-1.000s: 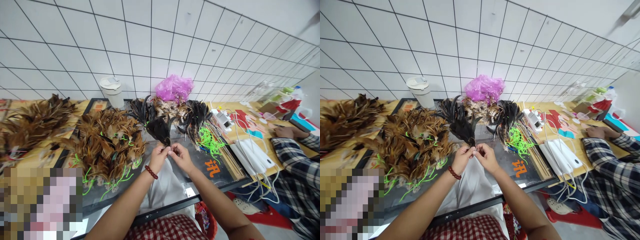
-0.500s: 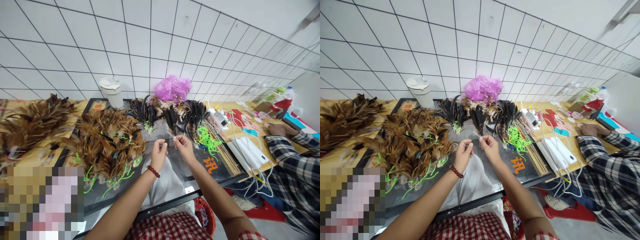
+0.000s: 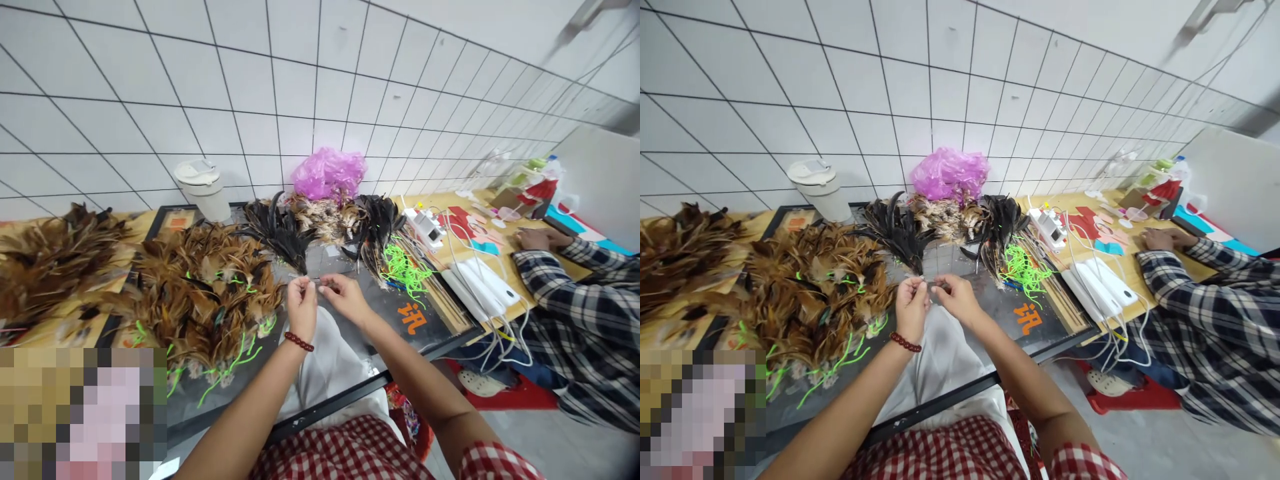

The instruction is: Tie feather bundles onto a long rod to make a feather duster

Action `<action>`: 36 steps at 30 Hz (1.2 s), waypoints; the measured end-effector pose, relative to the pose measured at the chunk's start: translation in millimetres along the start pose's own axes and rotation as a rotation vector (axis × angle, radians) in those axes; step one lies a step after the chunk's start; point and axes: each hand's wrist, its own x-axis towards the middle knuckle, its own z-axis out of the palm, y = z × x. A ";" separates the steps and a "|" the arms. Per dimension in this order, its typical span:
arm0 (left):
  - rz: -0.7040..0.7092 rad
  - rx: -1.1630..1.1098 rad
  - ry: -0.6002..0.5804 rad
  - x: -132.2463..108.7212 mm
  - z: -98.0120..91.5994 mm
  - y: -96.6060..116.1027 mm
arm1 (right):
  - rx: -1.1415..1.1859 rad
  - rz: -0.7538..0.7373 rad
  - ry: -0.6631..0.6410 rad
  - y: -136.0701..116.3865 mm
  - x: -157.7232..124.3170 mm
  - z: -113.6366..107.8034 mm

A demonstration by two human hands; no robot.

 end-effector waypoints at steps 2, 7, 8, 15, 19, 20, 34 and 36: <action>-0.054 -0.033 -0.014 1.9 -0.3 -0.1 | -0.114 -0.099 0.017 -0.7 -11.2 -23.5; -0.071 -0.030 -0.025 3.9 0.5 2.2 | -0.388 -0.101 0.264 22.6 -37.2 -120.0; -0.077 -0.028 -0.031 4.1 0.9 2.5 | -0.452 -0.025 0.314 29.3 -42.6 -142.6; -0.087 -0.031 -0.064 3.8 2.0 3.0 | -1.159 0.679 0.114 54.9 -78.0 -238.5; -0.103 -0.011 -0.083 3.8 0.8 3.2 | -1.260 0.787 -0.035 58.6 -89.1 -233.8; -0.102 -0.006 -0.086 3.8 0.7 3.3 | -1.275 0.773 -0.029 58.5 -90.6 -231.0; -0.108 0.018 -0.108 4.0 0.6 3.8 | -1.291 0.453 0.442 -19.1 -140.0 -279.8; -0.102 0.029 -0.109 3.5 0.9 4.2 | -1.317 0.338 0.597 -30.8 -148.6 -279.9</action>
